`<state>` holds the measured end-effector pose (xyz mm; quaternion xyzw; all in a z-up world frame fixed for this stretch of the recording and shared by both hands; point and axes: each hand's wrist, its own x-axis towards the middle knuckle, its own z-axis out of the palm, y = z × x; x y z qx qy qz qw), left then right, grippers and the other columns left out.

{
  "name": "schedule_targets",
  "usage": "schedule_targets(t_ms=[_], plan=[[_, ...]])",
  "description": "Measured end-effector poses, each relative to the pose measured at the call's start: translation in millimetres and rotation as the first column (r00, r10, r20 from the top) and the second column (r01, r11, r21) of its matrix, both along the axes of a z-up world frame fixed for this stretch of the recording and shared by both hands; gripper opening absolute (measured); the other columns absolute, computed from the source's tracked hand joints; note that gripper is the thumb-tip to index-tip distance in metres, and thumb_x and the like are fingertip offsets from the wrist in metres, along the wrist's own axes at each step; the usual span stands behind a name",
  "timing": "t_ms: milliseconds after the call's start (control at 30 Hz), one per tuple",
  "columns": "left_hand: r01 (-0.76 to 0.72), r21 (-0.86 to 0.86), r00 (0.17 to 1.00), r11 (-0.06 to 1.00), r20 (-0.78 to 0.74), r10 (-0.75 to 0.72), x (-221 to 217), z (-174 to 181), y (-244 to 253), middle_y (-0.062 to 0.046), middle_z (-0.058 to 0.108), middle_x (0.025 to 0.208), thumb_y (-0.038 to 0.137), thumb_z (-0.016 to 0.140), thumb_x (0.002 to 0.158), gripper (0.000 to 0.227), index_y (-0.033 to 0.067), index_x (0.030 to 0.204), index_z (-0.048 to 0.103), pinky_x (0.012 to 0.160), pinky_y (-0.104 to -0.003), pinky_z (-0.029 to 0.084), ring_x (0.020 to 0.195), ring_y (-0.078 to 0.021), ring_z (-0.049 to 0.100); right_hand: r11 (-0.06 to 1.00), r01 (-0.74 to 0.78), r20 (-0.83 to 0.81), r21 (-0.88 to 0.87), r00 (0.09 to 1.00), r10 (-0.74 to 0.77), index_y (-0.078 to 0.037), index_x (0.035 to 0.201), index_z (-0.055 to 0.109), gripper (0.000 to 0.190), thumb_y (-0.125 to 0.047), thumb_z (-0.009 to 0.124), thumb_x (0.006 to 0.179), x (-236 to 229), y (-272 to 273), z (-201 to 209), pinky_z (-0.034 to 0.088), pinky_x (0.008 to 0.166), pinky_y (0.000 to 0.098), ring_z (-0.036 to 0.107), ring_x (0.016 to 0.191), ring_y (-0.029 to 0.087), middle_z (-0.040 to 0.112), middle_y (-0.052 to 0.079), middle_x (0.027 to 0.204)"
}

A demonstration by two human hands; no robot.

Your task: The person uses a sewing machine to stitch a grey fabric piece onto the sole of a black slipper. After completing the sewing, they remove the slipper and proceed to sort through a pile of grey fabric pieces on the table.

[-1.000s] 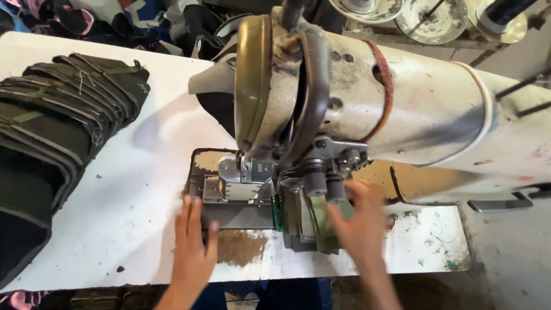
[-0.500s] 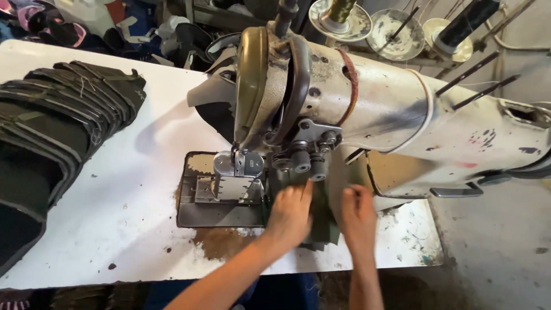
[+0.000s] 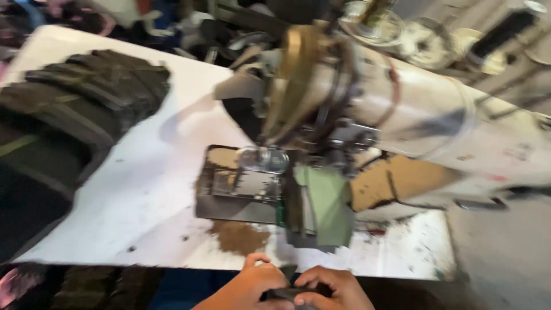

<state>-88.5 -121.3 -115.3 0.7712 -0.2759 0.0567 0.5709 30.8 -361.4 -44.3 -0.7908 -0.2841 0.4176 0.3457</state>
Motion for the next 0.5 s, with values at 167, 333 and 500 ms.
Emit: schedule_targets(t_ms=[167, 333, 500], plan=[[-0.595, -0.067, 0.768, 0.801, -0.340, 0.542, -77, -26, 51, -0.004, 0.080, 0.096, 0.034, 0.089, 0.082, 0.032, 0.0067, 0.092, 0.074, 0.101, -0.044, 0.042, 0.097, -0.0219, 0.073, 0.988, 0.099, -0.197, 0.123, 0.978, -0.073, -0.010, 0.108, 0.078, 0.040, -0.002, 0.092, 0.071, -2, 41, -41, 0.054, 0.086, 0.0268, 0.075, 0.092, 0.010, 0.081, 0.007, 0.097], [-0.578, 0.061, 0.659, 0.814, -0.553, 0.509, -117, -18, 91, -0.010, 0.073, 0.092, 0.036, 0.087, 0.084, 0.034, 0.0049, 0.093, 0.074, 0.091, -0.038, 0.049, 0.099, -0.0238, 0.068, 0.892, -0.001, 0.166, 0.453, 0.983, -0.084, -0.003, 0.097, 0.079, 0.028, 0.002, 0.092, 0.073, 14, 30, -152, 0.058, 0.085, 0.0336, 0.077, 0.088, 0.021, 0.079, 0.014, 0.091], [-0.986, 0.029, 0.135, 0.163, -0.431, 0.892, -99, 22, 195, -0.006, 0.072, 0.112, 0.015, 0.081, 0.082, 0.044, 0.0055, 0.122, 0.066, 0.092, -0.032, 0.050, 0.109, -0.0158, 0.066, 0.583, 0.229, -0.063, 0.780, 0.955, -0.291, 0.000, 0.111, 0.064, 0.033, 0.000, 0.080, 0.082, 47, 17, -191, 0.057, 0.092, 0.0407, 0.072, 0.102, 0.024, 0.074, 0.017, 0.108]])
